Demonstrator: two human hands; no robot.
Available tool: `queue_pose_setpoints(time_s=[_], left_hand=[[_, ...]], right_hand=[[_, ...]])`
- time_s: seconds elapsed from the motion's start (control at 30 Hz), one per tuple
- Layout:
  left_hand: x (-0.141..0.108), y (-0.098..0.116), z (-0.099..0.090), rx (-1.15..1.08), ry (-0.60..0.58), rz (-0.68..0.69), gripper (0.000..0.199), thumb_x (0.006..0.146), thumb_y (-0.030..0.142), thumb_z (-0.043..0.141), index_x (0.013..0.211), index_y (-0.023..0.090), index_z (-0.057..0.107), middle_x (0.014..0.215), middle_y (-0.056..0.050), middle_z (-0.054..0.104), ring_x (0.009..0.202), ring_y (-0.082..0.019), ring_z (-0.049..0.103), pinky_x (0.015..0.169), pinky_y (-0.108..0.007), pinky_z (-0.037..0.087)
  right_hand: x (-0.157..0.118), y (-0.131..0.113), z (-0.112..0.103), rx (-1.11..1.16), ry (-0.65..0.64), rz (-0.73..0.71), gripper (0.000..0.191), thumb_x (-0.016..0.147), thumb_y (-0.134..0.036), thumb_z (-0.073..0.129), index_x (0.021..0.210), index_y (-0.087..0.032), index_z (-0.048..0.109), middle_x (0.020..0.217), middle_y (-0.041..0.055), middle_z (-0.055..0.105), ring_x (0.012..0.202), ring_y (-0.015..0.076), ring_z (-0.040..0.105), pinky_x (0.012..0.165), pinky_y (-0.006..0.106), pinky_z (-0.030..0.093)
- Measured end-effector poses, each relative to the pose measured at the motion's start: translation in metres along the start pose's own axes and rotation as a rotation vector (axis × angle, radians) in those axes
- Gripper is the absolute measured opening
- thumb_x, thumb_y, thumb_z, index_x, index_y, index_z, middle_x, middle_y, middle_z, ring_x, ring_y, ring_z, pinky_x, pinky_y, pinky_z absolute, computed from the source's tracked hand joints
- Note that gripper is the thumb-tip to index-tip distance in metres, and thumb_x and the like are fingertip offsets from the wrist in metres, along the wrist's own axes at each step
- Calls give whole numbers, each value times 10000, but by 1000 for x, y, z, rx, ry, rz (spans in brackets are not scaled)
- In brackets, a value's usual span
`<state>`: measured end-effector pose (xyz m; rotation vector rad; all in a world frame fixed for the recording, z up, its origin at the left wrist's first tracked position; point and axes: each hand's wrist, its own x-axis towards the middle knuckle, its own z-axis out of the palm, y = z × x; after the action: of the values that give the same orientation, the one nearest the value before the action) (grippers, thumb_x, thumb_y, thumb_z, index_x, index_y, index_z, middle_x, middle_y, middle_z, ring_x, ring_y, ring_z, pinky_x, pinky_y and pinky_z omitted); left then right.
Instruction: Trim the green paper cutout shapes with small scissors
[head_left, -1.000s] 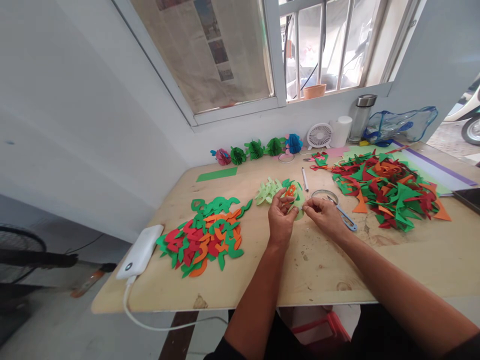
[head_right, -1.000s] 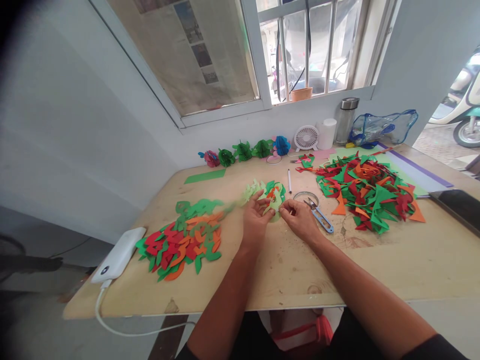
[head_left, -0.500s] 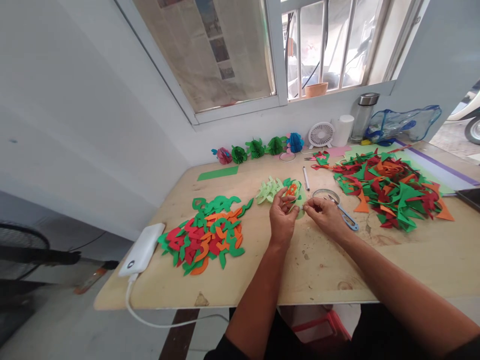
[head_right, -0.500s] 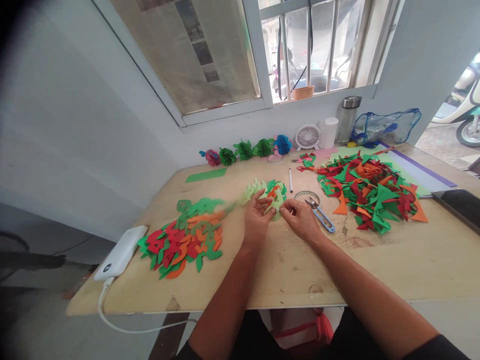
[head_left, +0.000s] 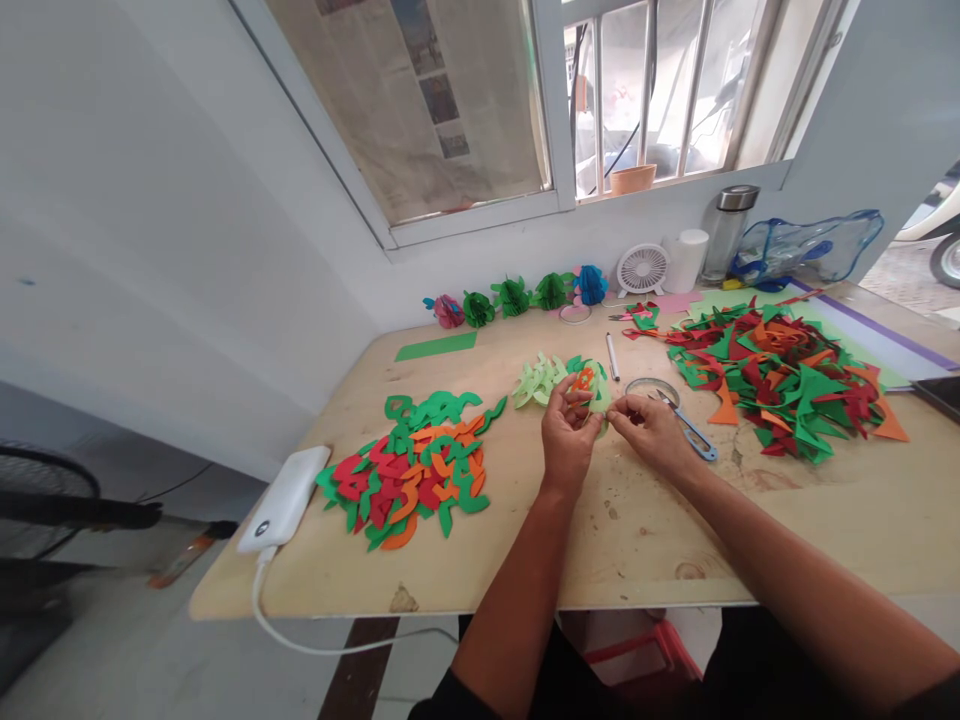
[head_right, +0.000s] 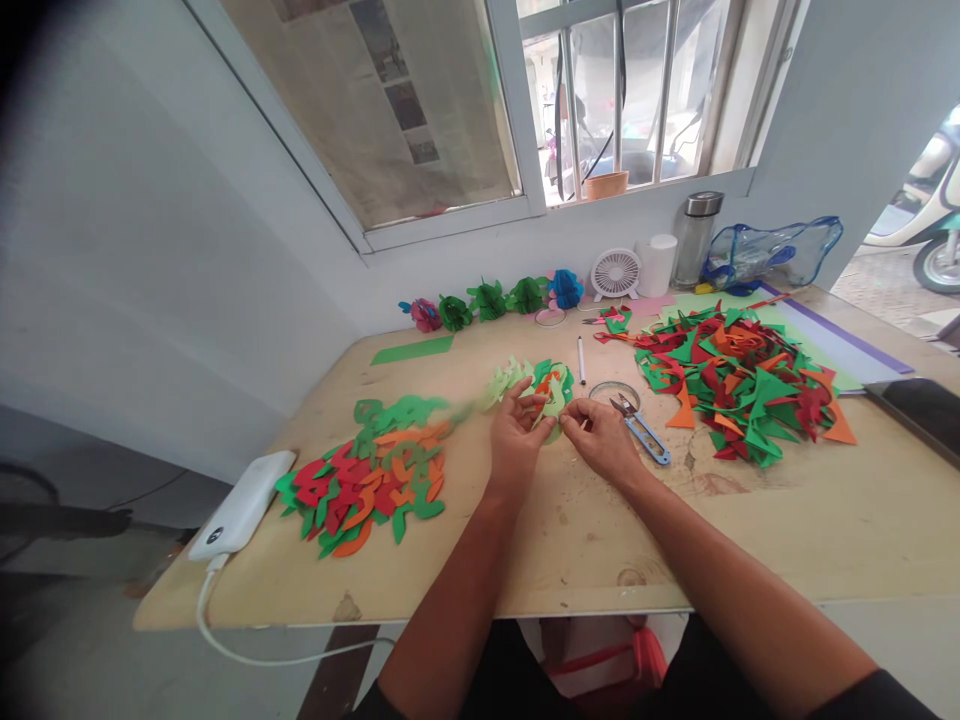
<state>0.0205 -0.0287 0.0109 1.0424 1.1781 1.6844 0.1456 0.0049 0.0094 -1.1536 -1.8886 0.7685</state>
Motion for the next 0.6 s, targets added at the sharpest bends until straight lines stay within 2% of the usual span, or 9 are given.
queue_pose_setpoints(time_s=[0.27, 0.47, 0.6], left_hand=[[1, -5, 0, 16, 22, 34, 602, 634, 58, 632, 1203, 214, 517, 968, -39, 588, 765, -96, 600, 701, -207, 482], [1, -6, 0, 27, 31, 31, 617, 628, 54, 629, 1210, 226, 515, 976, -37, 576, 767, -99, 593, 711, -219, 486], [1, -6, -1, 4, 25, 34, 618, 625, 61, 631, 1208, 228, 516, 985, -37, 571, 766, -98, 595, 698, -215, 482]], right_hand=[[-3, -5, -1, -35, 54, 0, 224, 771, -308, 503, 658, -165, 634, 571, 2, 573, 527, 118, 464, 513, 234, 343], [-2, -3, -1, -9, 31, 15, 216, 766, -313, 513, 664, -166, 633, 550, -11, 554, 511, 111, 448, 496, 233, 327], [1, 2, -1, 120, 17, 110, 237, 746, -353, 520, 648, -163, 624, 555, -5, 561, 532, 120, 469, 508, 238, 348]])
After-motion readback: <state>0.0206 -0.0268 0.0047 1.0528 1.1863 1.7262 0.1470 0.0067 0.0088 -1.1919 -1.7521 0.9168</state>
